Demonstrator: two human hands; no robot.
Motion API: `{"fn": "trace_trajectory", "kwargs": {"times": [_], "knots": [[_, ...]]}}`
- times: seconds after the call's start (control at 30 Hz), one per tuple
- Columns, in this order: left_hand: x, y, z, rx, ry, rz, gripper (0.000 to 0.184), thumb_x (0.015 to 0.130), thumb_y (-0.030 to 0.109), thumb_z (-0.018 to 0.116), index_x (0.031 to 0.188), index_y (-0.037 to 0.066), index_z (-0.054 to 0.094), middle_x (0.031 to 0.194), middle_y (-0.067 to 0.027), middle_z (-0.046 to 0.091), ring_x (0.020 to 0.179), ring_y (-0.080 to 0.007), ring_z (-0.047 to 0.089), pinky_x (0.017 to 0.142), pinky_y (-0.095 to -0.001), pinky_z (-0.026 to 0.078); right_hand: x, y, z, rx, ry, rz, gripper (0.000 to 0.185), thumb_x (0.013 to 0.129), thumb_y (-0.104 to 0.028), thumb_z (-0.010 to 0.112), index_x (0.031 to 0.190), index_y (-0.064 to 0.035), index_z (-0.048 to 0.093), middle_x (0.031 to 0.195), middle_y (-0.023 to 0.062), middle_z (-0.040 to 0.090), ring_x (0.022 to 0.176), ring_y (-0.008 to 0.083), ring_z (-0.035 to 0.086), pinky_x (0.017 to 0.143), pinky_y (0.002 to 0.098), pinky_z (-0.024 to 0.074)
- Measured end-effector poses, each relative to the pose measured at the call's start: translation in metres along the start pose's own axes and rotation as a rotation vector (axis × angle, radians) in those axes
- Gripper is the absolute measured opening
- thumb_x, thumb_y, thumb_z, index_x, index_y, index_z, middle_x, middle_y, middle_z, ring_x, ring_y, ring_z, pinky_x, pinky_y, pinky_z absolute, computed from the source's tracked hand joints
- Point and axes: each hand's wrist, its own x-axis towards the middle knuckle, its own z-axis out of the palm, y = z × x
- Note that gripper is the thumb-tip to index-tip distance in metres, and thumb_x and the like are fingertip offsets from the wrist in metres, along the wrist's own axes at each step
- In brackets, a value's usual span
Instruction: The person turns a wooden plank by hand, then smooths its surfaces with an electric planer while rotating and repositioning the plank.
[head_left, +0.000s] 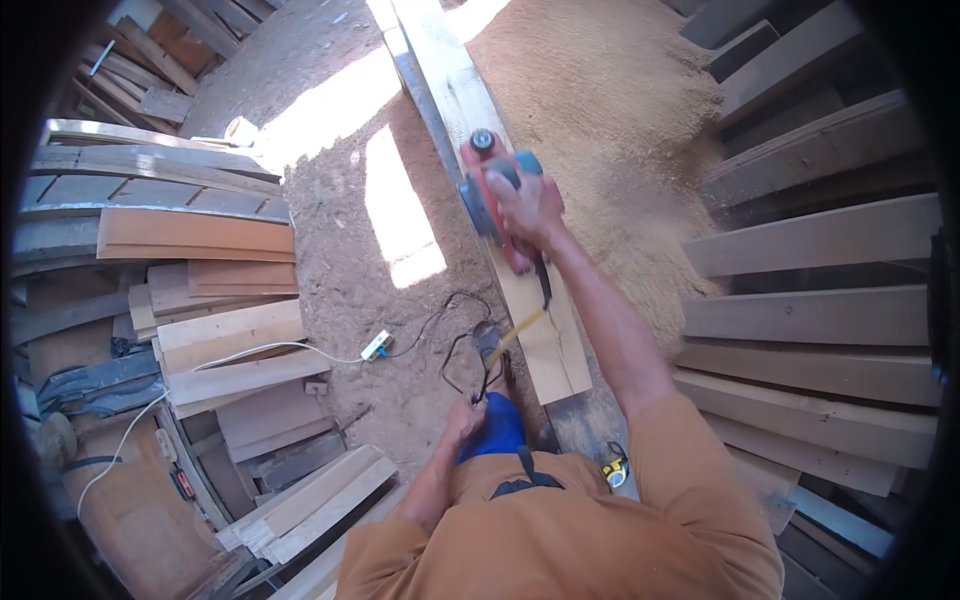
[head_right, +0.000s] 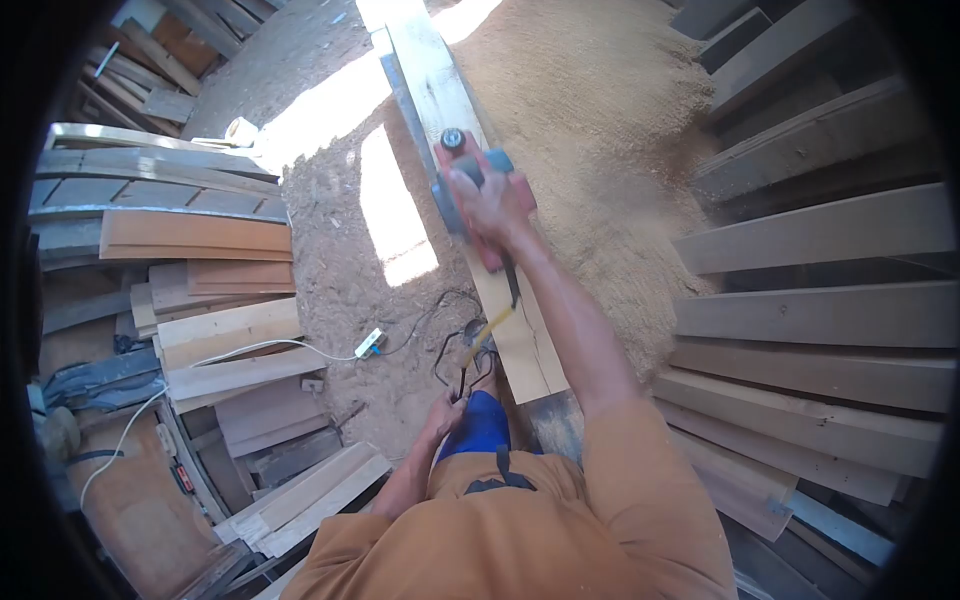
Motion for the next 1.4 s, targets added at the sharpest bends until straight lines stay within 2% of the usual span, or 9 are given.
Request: {"fn": "trace_trajectory", "kwargs": {"times": [0.3,0.57,0.87,1.1,1.17,1.27,1.33,1.37,1.4], "knots": [[0.025,-0.007,-0.012,-0.049,0.129,0.046,0.032,0.093,0.028,0.067,0.103,-0.002,0.069,0.091,-0.0257,0.072,0.086,-0.0358,0.072,0.080,-0.0464,0.055,0.087,-0.018,0.007,0.219,-0.105,0.088,0.048,0.102,-0.051,0.067,0.117,-0.0055,0.072,0.076,0.0000,0.068,0.061,0.0081,0.064,0.053,0.0259,0.0534],[-0.015,-0.045,-0.004,0.270,-0.066,0.005,0.025,0.086,0.023,0.069,0.097,0.000,0.072,0.090,-0.0264,0.073,0.088,-0.0366,0.073,0.079,-0.0467,0.055,-0.124,0.071,0.003,0.173,-0.153,0.157,0.040,0.107,-0.038,0.060,0.130,-0.0049,0.059,0.068,-0.0013,0.057,0.054,0.0080,0.054,0.049,0.0266,0.0472],[-0.045,-0.084,0.049,0.235,-0.091,0.121,0.026,0.082,0.022,0.072,0.100,0.003,0.073,0.094,-0.0243,0.075,0.092,-0.0388,0.073,0.086,-0.0465,0.056,-0.410,0.153,-0.020,-0.070,-0.015,-0.133,0.055,0.101,-0.050,0.060,0.125,-0.0010,0.060,0.087,0.0095,0.066,0.074,0.0199,0.064,0.068,0.0353,0.0521],[-0.015,-0.058,0.044,0.032,0.108,-0.029,0.033,0.084,0.027,0.072,0.100,-0.001,0.074,0.091,-0.0257,0.075,0.093,-0.0398,0.074,0.086,-0.0476,0.056,-0.255,0.103,0.011,0.011,0.002,-0.106,0.048,0.102,-0.047,0.061,0.113,-0.0007,0.062,0.074,0.0072,0.063,0.068,0.0196,0.062,0.065,0.0387,0.0517],[-0.017,0.001,0.035,-0.119,0.297,-0.113,0.056,0.090,0.040,0.073,0.122,-0.005,0.066,0.109,-0.0287,0.073,0.108,-0.0402,0.071,0.094,-0.0469,0.054,-0.185,0.056,0.007,0.040,-0.151,0.087,0.064,0.099,-0.050,0.063,0.124,0.0094,0.060,0.096,0.0277,0.070,0.094,0.0385,0.071,0.086,0.0452,0.0546],[0.033,0.020,0.049,-0.391,0.307,-0.146,0.073,0.102,0.049,0.059,0.143,-0.011,0.047,0.135,-0.0321,0.062,0.125,-0.0436,0.062,0.107,-0.0457,0.048,-0.074,0.034,0.022,0.038,-0.107,-0.011,0.071,0.100,-0.054,0.061,0.126,0.0113,0.060,0.084,0.0204,0.071,0.082,0.0331,0.072,0.079,0.0445,0.0561],[0.030,0.079,0.058,-0.588,0.289,0.104,0.062,0.108,0.039,0.048,0.144,-0.012,0.044,0.141,-0.0323,0.057,0.132,-0.0427,0.057,0.114,-0.0462,0.042,0.004,0.018,0.032,0.013,-0.060,-0.040,0.060,0.102,-0.053,0.061,0.116,0.0054,0.064,0.073,0.0093,0.067,0.066,0.0196,0.065,0.063,0.0367,0.0520],[0.035,0.091,0.063,-0.299,0.354,0.357,0.062,0.110,0.033,0.042,0.152,-0.011,0.035,0.150,-0.0337,0.048,0.142,-0.0439,0.049,0.120,-0.0466,0.036,0.040,0.010,0.038,0.005,-0.031,-0.049,0.055,0.103,-0.052,0.061,0.109,0.0020,0.067,0.069,0.0058,0.065,0.061,0.0149,0.062,0.056,0.0334,0.0500],[0.010,0.141,0.052,-0.441,0.221,0.341,0.067,0.110,0.032,0.042,0.158,-0.012,0.025,0.153,-0.0360,0.044,0.145,-0.0476,0.044,0.122,-0.0472,0.033,0.076,0.002,0.044,-0.004,-0.002,-0.058,0.051,0.103,-0.051,0.062,0.102,-0.0013,0.070,0.065,0.0023,0.063,0.056,0.0101,0.060,0.050,0.0300,0.0480]]}}
